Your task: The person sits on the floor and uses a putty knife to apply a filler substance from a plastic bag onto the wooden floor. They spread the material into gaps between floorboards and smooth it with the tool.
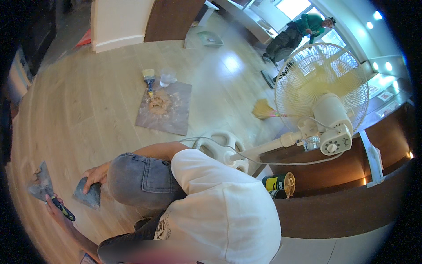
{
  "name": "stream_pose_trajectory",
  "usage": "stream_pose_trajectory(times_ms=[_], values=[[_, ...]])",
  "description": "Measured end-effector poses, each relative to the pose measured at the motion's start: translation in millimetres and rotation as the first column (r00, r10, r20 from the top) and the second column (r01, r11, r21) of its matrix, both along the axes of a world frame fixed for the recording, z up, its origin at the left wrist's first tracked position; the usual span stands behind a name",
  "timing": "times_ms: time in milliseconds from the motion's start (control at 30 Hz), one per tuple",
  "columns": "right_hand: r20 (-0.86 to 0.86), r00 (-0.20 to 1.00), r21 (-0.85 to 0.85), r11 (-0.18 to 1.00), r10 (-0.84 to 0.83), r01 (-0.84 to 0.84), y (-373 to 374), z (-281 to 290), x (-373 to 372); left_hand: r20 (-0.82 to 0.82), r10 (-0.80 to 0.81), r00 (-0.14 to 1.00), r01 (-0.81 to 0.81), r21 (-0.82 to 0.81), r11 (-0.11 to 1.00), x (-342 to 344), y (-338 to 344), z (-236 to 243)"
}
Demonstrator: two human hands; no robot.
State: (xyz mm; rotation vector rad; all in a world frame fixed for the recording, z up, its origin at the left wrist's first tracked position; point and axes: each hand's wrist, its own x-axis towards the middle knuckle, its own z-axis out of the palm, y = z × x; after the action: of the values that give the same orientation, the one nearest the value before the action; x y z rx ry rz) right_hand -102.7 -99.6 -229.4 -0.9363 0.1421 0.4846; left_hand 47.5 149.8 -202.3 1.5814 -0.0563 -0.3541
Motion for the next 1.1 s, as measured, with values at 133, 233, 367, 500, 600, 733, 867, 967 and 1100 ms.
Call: stream_pose_trajectory(times_ms=[133,233,367,500,600,733,867,967,1100], values=[[0.289,0.948,-0.583,0.810,0.134,0.063,-18,37,14,-0.056,0.009,0.998,-0.003,0.105,0.994,22,52,-68],[0.199,0.980,-0.636,0.764,0.027,0.108,-29,85,18,0.135,-0.046,0.990,0.005,0.289,0.957,-30,50,11],[0.351,0.867,-0.539,0.680,-0.355,0.497,-79,53,24,0.124,-0.043,0.991,0.031,0.094,0.995,-49,9,19],[0.398,0.835,-0.412,0.739,-0.381,0.533,-40,64,26,0.240,-0.020,0.971,-0.006,0.107,0.994,-76,0,33],[0.412,0.840,-0.366,0.780,-0.353,0.507,-19,62,40,0.320,-0.064,0.945,-0.016,0.241,0.970,-86,-10,46],[0.443,0.832,-0.392,0.762,-0.335,0.515,-7,59,54,0.400,-0.169,0.901,-0.042,0.469,0.882,-90,-23,38],[0.479,0.813,-0.394,0.747,-0.331,0.536,6,52,62,0.383,-0.262,0.886,-0.065,0.662,0.747,-98,-37,37],[0.476,0.810,-0.338,0.780,-0.342,0.527,13,53,61,0.335,-0.300,0.893,-0.054,0.742,0.668,-103,-40,43],[0.486,0.793,-0.333,0.761,-0.368,0.557,14,52,64,0.312,-0.341,0.887,-0.038,0.785,0.619,-104,-39,33]])
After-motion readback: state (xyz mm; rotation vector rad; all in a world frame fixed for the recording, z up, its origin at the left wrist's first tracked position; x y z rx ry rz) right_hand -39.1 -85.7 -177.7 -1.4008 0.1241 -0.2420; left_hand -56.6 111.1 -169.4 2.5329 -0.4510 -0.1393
